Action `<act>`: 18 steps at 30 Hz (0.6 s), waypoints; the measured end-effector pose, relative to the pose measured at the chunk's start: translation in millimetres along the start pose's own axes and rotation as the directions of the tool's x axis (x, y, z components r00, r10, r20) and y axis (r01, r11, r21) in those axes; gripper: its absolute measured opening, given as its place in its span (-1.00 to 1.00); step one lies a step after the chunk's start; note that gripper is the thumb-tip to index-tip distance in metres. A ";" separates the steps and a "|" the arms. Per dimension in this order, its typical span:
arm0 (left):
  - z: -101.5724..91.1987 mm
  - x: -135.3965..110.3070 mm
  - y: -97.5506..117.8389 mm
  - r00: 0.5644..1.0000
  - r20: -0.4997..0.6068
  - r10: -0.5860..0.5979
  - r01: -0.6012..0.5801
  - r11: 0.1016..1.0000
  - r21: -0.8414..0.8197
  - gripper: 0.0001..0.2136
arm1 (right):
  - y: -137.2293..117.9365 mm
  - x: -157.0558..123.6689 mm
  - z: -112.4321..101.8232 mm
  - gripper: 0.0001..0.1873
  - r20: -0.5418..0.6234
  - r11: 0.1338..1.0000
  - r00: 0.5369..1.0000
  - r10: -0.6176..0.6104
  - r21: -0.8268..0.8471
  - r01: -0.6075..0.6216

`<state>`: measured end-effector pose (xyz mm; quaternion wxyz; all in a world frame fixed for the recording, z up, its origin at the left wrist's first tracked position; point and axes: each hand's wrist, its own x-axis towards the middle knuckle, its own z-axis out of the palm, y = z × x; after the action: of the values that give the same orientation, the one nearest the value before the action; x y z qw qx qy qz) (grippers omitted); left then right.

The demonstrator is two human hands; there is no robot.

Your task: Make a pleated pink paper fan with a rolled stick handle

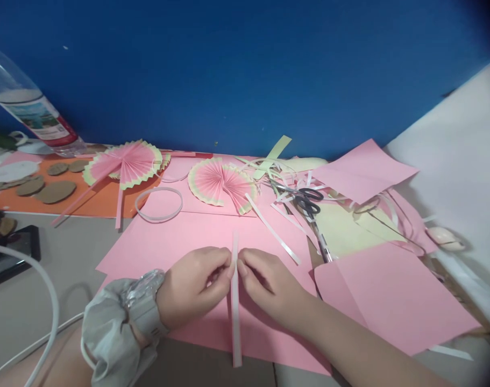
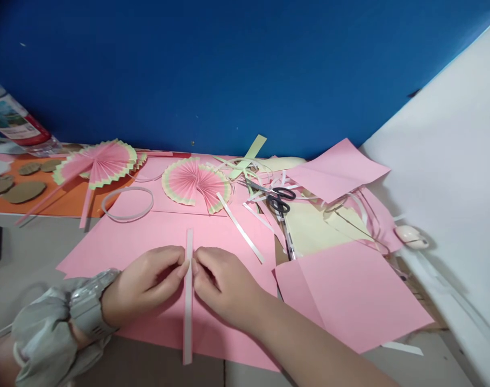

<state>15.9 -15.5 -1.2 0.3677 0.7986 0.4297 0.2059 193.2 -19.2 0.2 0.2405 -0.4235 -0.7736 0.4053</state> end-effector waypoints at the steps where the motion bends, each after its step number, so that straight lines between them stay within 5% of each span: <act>1: 0.9 -0.1 0.1 1.000 -0.008 0.009 -0.009 1.000 0.020 -0.78 | -0.1 -0.2 0.1 -0.73 0.000 1.000 1.000 -0.005 -0.018 0.005; 10: -1.1 -0.3 2.1 0.998 0.064 0.025 -0.025 1.000 -0.010 -0.75 | -1.6 -1.0 -1.3 -0.76 -0.036 0.997 0.999 0.035 0.068 -0.032; 18: 3.8 -0.9 1.2 0.994 0.045 0.103 -0.110 0.974 0.200 -0.79 | -1.5 -0.8 0.5 -0.72 -0.046 0.999 0.998 0.044 0.005 -0.043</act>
<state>18.5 -18.2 -2.8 0.2805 0.8571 0.3984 0.1671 192.6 -20.6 1.2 0.2502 -0.4491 -0.7577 0.4020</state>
